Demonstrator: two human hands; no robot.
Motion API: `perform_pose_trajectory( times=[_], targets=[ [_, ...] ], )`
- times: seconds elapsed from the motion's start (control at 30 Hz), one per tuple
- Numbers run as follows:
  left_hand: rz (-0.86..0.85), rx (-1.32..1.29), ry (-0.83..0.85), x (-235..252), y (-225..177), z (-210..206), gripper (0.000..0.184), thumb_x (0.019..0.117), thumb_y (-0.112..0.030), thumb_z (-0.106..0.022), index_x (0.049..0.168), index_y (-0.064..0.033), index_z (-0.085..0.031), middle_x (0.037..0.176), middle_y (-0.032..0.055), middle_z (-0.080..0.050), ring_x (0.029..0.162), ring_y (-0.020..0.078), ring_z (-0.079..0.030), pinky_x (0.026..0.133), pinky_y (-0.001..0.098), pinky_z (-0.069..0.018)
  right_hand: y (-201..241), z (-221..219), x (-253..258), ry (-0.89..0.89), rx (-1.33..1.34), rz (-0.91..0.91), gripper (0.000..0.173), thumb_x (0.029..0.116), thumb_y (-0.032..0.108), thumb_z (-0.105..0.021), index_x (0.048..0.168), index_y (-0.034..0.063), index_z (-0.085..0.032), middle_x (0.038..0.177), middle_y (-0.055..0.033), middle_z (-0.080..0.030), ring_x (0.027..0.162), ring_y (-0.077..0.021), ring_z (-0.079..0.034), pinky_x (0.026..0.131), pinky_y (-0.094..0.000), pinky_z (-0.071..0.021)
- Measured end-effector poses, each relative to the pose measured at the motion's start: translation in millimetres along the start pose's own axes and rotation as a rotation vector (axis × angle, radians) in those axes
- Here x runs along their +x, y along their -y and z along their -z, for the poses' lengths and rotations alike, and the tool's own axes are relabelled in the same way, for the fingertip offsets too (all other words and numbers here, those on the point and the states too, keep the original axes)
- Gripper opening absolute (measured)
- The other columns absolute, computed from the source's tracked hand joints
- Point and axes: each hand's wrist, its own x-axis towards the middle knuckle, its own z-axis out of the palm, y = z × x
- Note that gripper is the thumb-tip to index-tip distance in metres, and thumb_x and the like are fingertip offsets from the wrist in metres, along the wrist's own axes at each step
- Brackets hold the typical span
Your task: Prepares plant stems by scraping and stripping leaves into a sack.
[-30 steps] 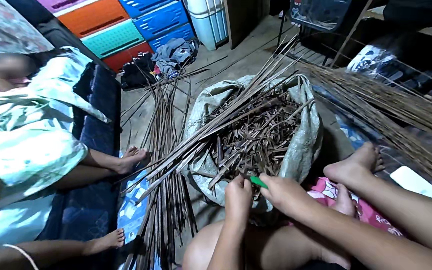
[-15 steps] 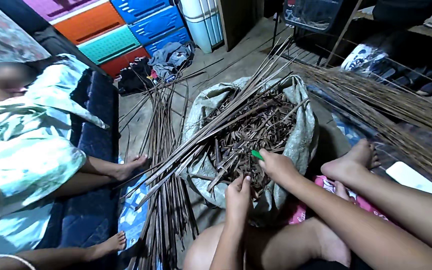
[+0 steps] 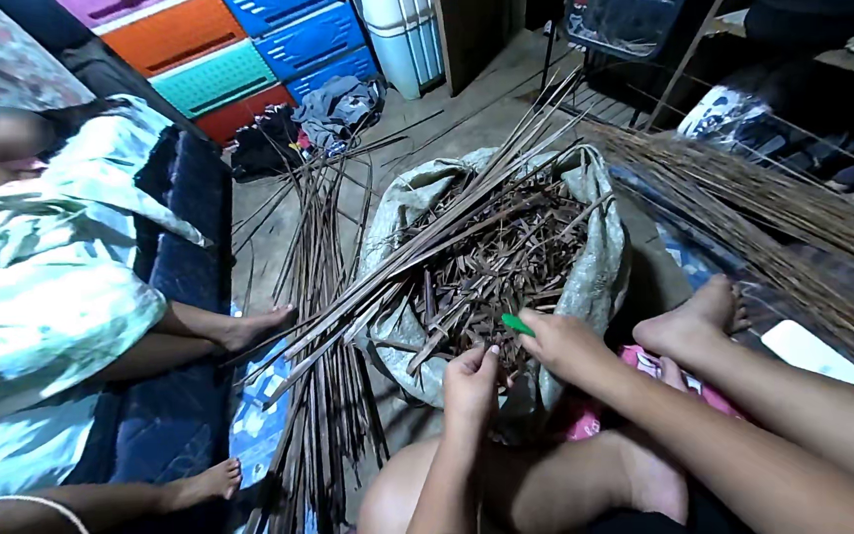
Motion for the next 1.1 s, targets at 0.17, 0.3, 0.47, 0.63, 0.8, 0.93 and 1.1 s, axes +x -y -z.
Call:
perform_pose_trajectory(
  times=[0.17,0.3,0.47,0.63,0.8,0.93,1.1],
  targets=[
    [-0.042,0.157,-0.064,-0.2,1.8,-2.2,0.023,0.1060,-0.015,-0.057,0.113,-0.0016,-0.074,0.063,-0.0016,-0.066,0.045,0.0024,-0.053,0.044,0.0203,-0.0424,-1.3,-4.7,-15.3,0.032,0.095,-0.174,0.035,0.1114,0.029,-0.042,0.128,0.0026,-0.057,0.108,-0.0247,-0.069,0.106,-0.0427,-0.068,0.089,-0.0613,-0.0518],
    [-0.093,0.398,-0.087,-2.2,-0.1,-1.9,0.028,0.1066,-0.017,-0.055,0.125,-0.0040,-0.072,0.074,0.0025,-0.070,0.058,0.0075,-0.061,0.059,0.0276,-0.0521,-1.7,-7.7,-24.2,0.000,0.128,-0.050,0.032,0.1100,0.026,-0.045,0.124,0.0007,-0.060,0.101,-0.0242,-0.069,0.098,-0.0430,-0.069,0.084,-0.0611,-0.0524],
    [-0.188,0.673,-0.119,-5.8,-1.6,-5.5,0.027,0.1052,-0.017,-0.052,0.104,-0.0013,-0.074,0.076,0.0116,-0.069,0.071,0.0245,-0.068,0.071,0.0466,-0.0559,24.0,-4.7,-24.2,0.120,-0.055,0.002,0.032,0.1104,0.025,-0.044,0.129,0.0018,-0.057,0.112,-0.0250,-0.069,0.109,-0.0445,-0.068,0.090,-0.0612,-0.0524],
    [-0.146,0.736,-0.122,-5.0,-7.0,-4.0,0.035,0.1060,-0.016,-0.050,0.134,-0.0028,-0.068,0.097,0.0184,-0.075,0.089,0.0329,-0.073,0.085,0.0527,-0.0560,29.7,-8.6,-1.4,0.018,-0.117,-0.101,0.035,0.1110,0.024,-0.044,0.135,0.0012,-0.054,0.117,-0.0260,-0.069,0.111,-0.0453,-0.068,0.089,-0.0608,-0.0537],
    [-0.161,0.650,-0.104,-7.7,-3.5,-4.8,0.036,0.1062,-0.016,-0.052,0.137,-0.0017,-0.065,0.101,0.0176,-0.076,0.090,0.0294,-0.073,0.088,0.0485,-0.0566,17.3,15.1,11.0,-0.017,-0.054,-0.156,0.034,0.1103,0.024,-0.042,0.133,0.0024,-0.056,0.119,-0.0258,-0.068,0.114,-0.0445,-0.067,0.091,-0.0617,-0.0516],
    [-0.112,0.200,-0.056,1.4,2.7,-2.3,0.025,0.1057,-0.012,-0.052,0.093,-0.0002,-0.070,0.065,0.0018,-0.067,0.050,0.0062,-0.058,0.049,0.0245,-0.0471,20.6,-5.6,-13.2,0.023,-0.035,0.089,0.030,0.1078,0.024,-0.048,0.123,0.0007,-0.060,0.104,-0.0256,-0.070,0.101,-0.0456,-0.070,0.083,-0.0629,-0.0527],
    [-0.053,-0.219,0.073,-6.2,-3.0,2.7,0.030,0.1082,-0.008,-0.046,0.125,0.0061,-0.067,0.057,0.0011,-0.062,0.038,0.0007,-0.043,0.036,0.0171,-0.0344,-10.8,-5.9,10.5,-0.085,0.009,-0.089,0.033,0.1094,0.024,-0.045,0.129,0.0003,-0.058,0.111,-0.0278,-0.069,0.106,-0.0471,-0.068,0.087,-0.0650,-0.0516]
  ],
)
